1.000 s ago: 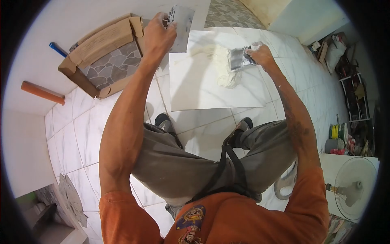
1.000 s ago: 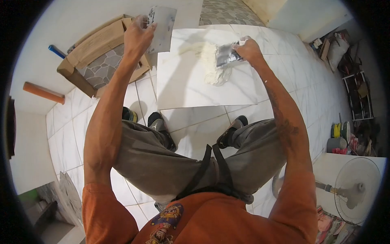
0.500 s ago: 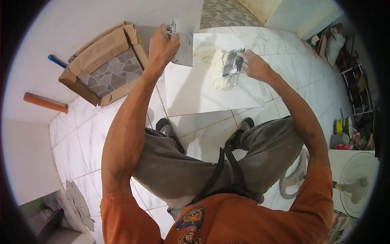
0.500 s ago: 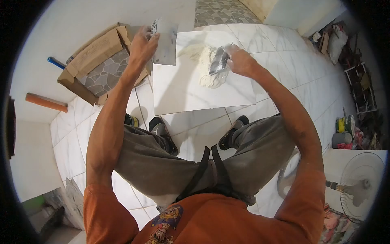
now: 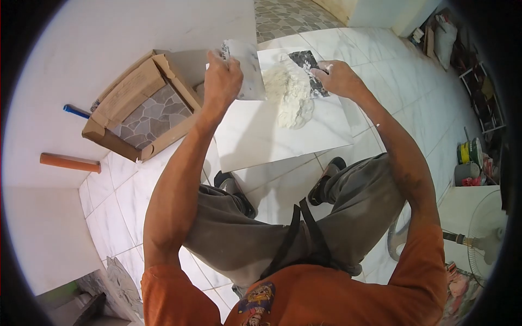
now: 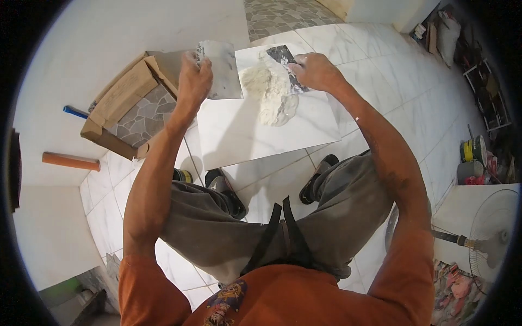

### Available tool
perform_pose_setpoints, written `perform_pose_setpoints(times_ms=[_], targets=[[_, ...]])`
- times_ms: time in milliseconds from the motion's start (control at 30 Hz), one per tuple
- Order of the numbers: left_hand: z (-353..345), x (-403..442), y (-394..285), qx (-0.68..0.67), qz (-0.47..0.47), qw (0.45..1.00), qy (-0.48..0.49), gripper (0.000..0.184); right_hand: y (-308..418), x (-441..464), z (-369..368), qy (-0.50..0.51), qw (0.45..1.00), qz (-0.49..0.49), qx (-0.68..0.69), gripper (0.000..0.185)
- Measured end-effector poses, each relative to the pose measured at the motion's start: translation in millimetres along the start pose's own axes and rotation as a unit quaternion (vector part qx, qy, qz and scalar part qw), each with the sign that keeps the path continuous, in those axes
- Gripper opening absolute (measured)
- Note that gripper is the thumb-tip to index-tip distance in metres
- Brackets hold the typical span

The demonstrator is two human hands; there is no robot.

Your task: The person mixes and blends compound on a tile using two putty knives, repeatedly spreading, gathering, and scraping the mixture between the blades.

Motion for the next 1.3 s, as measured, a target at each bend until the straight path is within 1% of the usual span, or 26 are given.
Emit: perform_pose_setpoints(times_ms=[67,133,167,267,300,367,467,567,667,767,867,1033,1167,1300], targets=[[-7.8,-0.7,-13.3,0.016,-0.026,1.0,0.003,0.039,-3.6,0.9,-1.5,0.027,0.997,-0.05,0.057,0.031],[-17.6,-0.6,-31.6,0.036,-0.062,0.997,0.01,0.04,-4.1,1.0,-5.6,0.042,0.987,-0.072,0.138,0.032],[-24.5,-2.5,-40.3,0.03,-0.058,0.998,0.018,0.041,-5.5,1.1,-7.8,0.048,0.979,-0.084,0.178,0.033],[-49.6,-9.3,-58.9,0.075,-0.073,0.993,0.055,0.041,-16.8,11.9,-26.4,0.076,0.951,-0.111,0.278,0.035],[-56.0,-11.6,-65.9,0.072,-0.105,0.99,0.058,0.04,-13.2,9.6,-24.1,0.073,0.956,-0.116,0.261,0.035],[-68.0,-12.9,-75.1,0.066,-0.099,0.989,0.089,0.039,1.8,-2.4,-12.0,0.067,0.964,-0.126,0.224,0.035],[-77.8,-13.9,-86.6,0.03,-0.107,0.987,0.113,0.037,15.6,-13.6,-1.3,0.057,0.957,-0.17,0.23,0.032],[-83.3,-14.5,-93.5,-0.003,-0.11,0.987,0.113,0.036,-4.7,6.4,-21.1,0.06,0.963,-0.144,0.22,0.033],[-88.9,-13.6,-94.6,-0.011,-0.109,0.988,0.111,0.037,10.8,-9.0,-0.7,0.019,0.98,-0.119,0.158,0.036],[-94.1,-13.8,-98.4,-0.003,-0.111,0.988,0.104,0.038,-1.0,-0.3,-7.3,0.012,0.983,-0.132,0.129,0.04],[-96.1,-15.8,-101.2,0.004,-0.116,0.988,0.101,0.038,-12.1,6.1,-15.3,-0.029,0.989,-0.104,0.105,0.038],[-102.4,-16.1,-97.3,-0.01,-0.113,0.989,0.094,0.035,-4.0,-6.2,-9.9,-0.054,0.987,-0.081,0.126,0.033],[-102.6,-17.2,-96.6,-0.017,-0.073,0.992,0.099,0.04,-6.6,-3.8,-15.2,-0.096,0.99,-0.042,0.091,0.031],[-103.5,-18.3,-98.8,-0.019,-0.055,0.993,0.099,0.041,-3.6,-8.5,-15.7,-0.11,0.989,-0.049,0.084,0.03]])
Point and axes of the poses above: each hand's wrist, its own x-axis towards the middle knuckle, its own z-axis out of the back of the hand, y = z × x, the point moved 4 cm from there along x, towards the middle knuckle, and after that the axes turned 12 degrees about -z, right-handed, at the moved point
